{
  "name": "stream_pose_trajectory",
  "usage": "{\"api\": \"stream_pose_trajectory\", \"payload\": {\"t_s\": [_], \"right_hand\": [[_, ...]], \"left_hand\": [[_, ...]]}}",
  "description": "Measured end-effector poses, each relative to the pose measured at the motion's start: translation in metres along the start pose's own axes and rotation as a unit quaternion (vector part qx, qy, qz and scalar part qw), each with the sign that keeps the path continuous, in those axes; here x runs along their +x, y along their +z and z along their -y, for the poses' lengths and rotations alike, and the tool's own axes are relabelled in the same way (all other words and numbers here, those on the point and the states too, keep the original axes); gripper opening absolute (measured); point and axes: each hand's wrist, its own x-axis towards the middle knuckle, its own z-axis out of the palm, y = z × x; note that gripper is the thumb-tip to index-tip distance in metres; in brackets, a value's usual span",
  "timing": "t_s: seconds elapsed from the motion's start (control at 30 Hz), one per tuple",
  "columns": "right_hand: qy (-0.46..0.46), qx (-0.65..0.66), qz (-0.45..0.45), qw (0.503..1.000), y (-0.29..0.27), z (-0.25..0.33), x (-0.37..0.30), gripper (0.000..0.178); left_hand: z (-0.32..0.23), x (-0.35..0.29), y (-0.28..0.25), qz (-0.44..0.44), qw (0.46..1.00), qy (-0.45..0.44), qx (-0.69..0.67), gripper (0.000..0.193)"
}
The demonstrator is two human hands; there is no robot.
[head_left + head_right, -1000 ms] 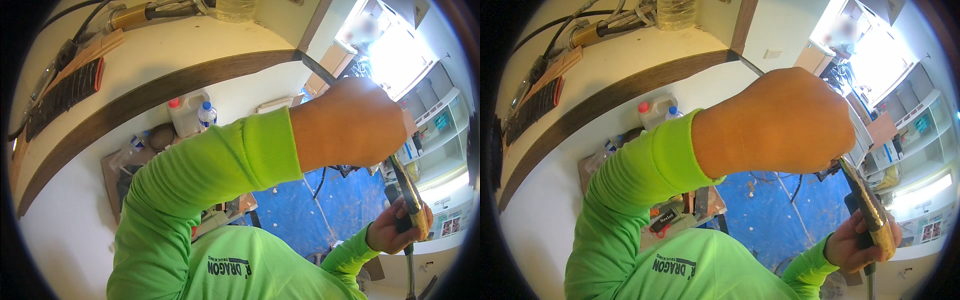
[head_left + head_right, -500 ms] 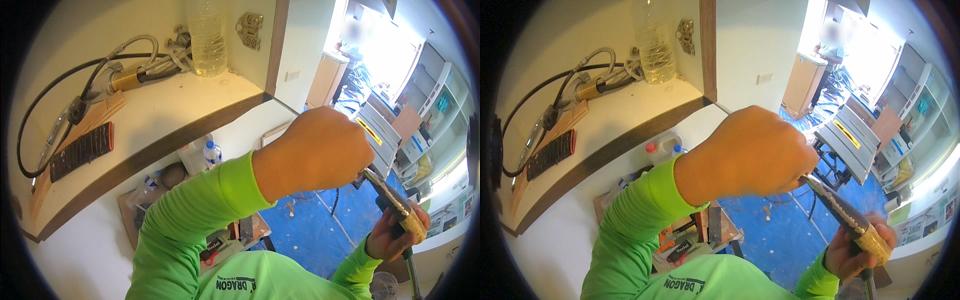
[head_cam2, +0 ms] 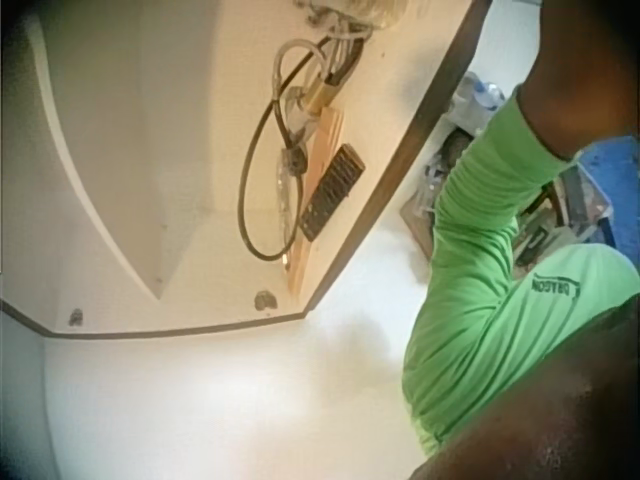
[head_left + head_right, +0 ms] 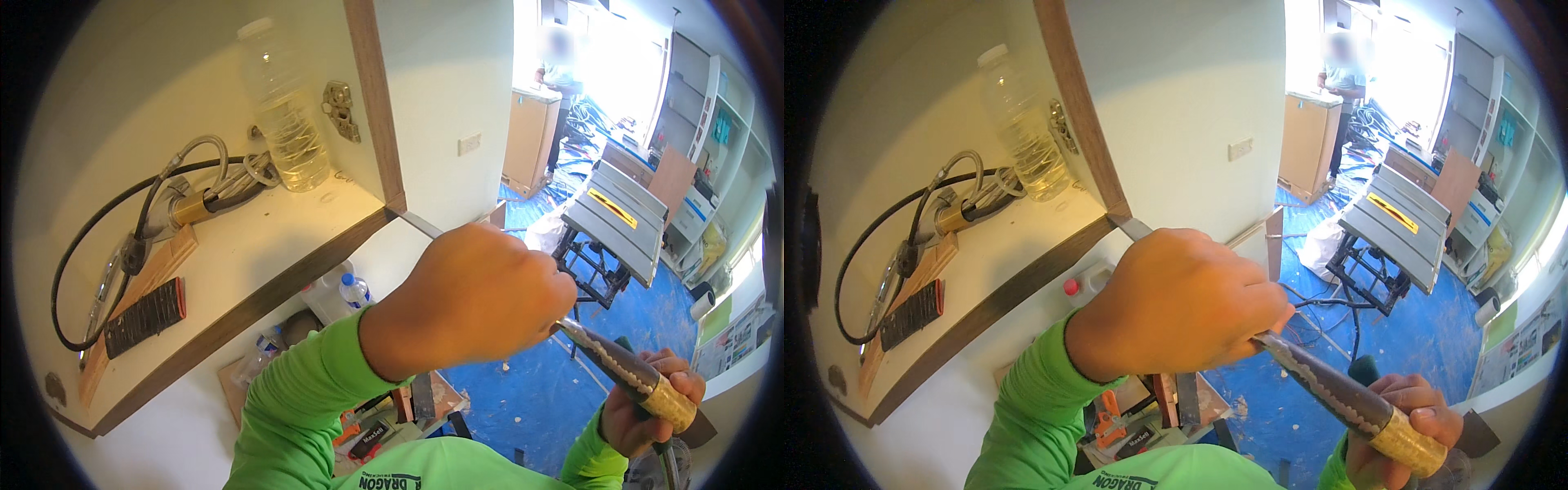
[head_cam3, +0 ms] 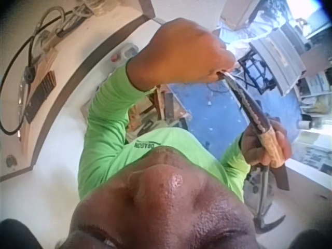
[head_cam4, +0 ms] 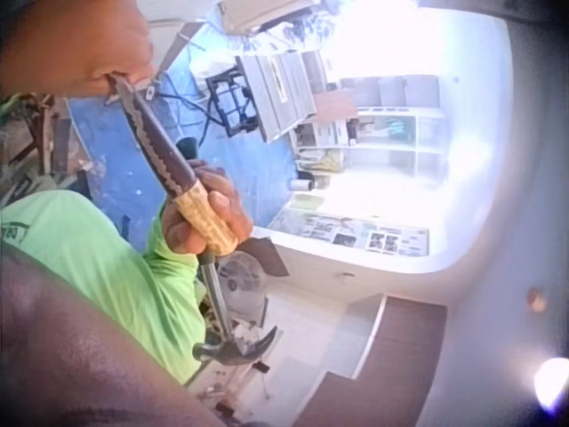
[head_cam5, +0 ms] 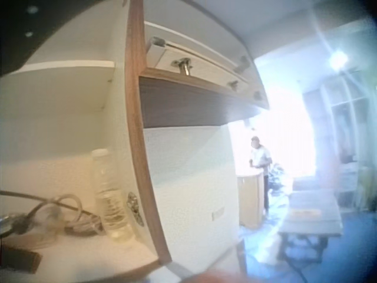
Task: The person uses a hammer to tap a wooden trim piece onto a wall-mounted cabinet, then uses a staple gun to secure the trim. They also use a utility knife to trim excess material and a hammer to adjust the fit of the trim piece.
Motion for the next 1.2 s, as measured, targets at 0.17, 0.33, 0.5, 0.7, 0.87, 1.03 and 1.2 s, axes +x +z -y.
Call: {"api": "stream_pose_trajectory", "payload": {"t_s": [0.17, 0.33, 0.5, 0.7, 0.87, 1.03, 1.2], "right_hand": [[0.002, -0.046, -0.062, 0.997, 0.015, -0.003, -0.002, 0.07], [-0.026, -0.075, -0.05, 0.996, 0.011, -0.008, -0.001, 0.067], [-0.038, -0.062, -0.033, 0.997, 0.012, -0.008, -0.002, 0.064], [-0.037, -0.062, 0.018, 0.997, 0.003, -0.011, 0.0, 0.065], [-0.041, -0.066, 0.007, 0.997, 0.002, -0.013, -0.004, 0.071], [-0.048, -0.103, -0.055, 0.992, -0.012, -0.018, -0.009, 0.103], [-0.02, -0.118, -0.135, 0.984, -0.027, -0.002, -0.005, 0.107]], "left_hand": [[0.002, 0.0, 0.003, -0.029, 0.999, 0.014, -0.015, 0.017], [0.002, 0.001, 0.002, -0.031, 0.999, 0.014, -0.029, 0.016], [0.001, 0.003, 0.0, -0.019, 0.999, 0.02, -0.033, 0.015], [0.0, 0.001, 0.0, -0.025, 0.999, 0.015, -0.023, 0.014], [0.001, 0.002, 0.0, -0.015, 1.0, 0.022, -0.014, 0.012], [0.0, -0.002, 0.001, -0.044, 0.999, 0.02, 0.002, 0.013], [-0.004, 0.004, -0.002, -0.011, 1.0, -0.007, 0.015, 0.009]]}}
